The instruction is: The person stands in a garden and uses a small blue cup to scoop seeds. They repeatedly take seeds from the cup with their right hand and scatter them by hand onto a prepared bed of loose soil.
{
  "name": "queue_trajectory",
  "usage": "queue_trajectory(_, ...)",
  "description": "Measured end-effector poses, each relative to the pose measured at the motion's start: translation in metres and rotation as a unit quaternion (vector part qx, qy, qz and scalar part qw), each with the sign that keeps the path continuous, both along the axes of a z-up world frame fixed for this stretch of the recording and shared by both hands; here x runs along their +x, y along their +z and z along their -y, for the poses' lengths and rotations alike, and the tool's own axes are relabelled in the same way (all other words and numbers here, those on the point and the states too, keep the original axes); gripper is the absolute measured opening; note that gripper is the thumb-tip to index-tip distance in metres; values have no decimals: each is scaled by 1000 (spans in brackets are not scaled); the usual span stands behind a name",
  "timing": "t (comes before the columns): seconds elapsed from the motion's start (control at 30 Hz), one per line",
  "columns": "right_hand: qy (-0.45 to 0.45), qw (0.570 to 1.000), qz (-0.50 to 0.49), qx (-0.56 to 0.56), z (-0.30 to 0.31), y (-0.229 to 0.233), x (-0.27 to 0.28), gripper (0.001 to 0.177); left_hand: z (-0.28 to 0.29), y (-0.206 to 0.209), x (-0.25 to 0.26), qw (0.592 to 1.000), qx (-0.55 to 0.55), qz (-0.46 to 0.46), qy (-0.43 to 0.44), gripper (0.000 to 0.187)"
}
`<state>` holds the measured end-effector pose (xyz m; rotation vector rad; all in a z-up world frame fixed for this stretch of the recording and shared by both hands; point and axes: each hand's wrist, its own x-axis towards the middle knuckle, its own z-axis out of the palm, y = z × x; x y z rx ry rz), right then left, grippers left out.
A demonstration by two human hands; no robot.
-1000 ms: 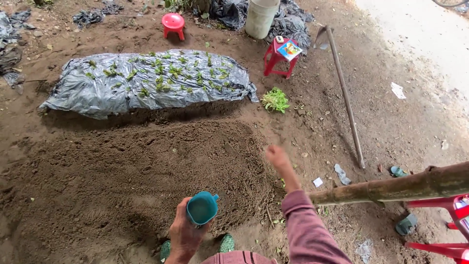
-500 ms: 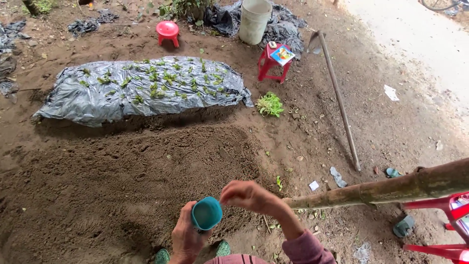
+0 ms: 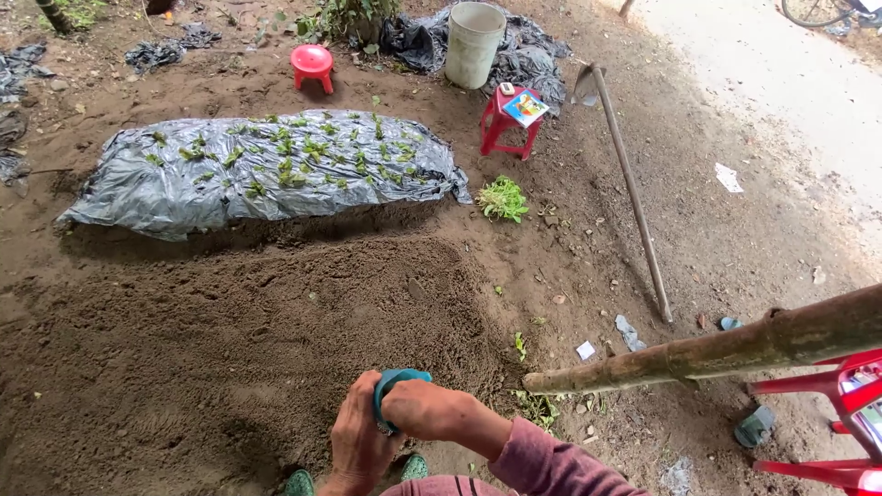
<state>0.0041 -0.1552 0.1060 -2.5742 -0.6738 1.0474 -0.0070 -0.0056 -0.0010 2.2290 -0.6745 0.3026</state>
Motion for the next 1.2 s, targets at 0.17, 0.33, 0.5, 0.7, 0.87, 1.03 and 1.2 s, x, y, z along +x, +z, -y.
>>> queue_trajectory(0.17,-18,1000,6,21,3,-9,-3,16,2,0,-3,999,-20,-32,-4,95)
queue_trajectory(0.33,48,993,109,16,53,79,5,18,0,2,0,999,-36,-32,-20,92)
queue_trajectory(0.5,-349,725,100,586,147,47,4,14,-5,-9,0,999,-33,-44,-2,102)
queue_trajectory(0.7,-671,721,55,166,184,-78,5,34,-8,-12,-6,997,-20,-68,11,102)
queue_trajectory(0.87,-663,472,28,580,202,-32,-1,19,-14,-28,-10,995,-20,-99,24,103)
queue_trajectory(1.03,-550,511,67,657,175,17,5,19,-14,-20,-15,994,-22,-108,14,102)
queue_trajectory(1.2,-427,880,198,-60,183,-120,16,39,-12,-7,-11,988,-21,-150,23,100)
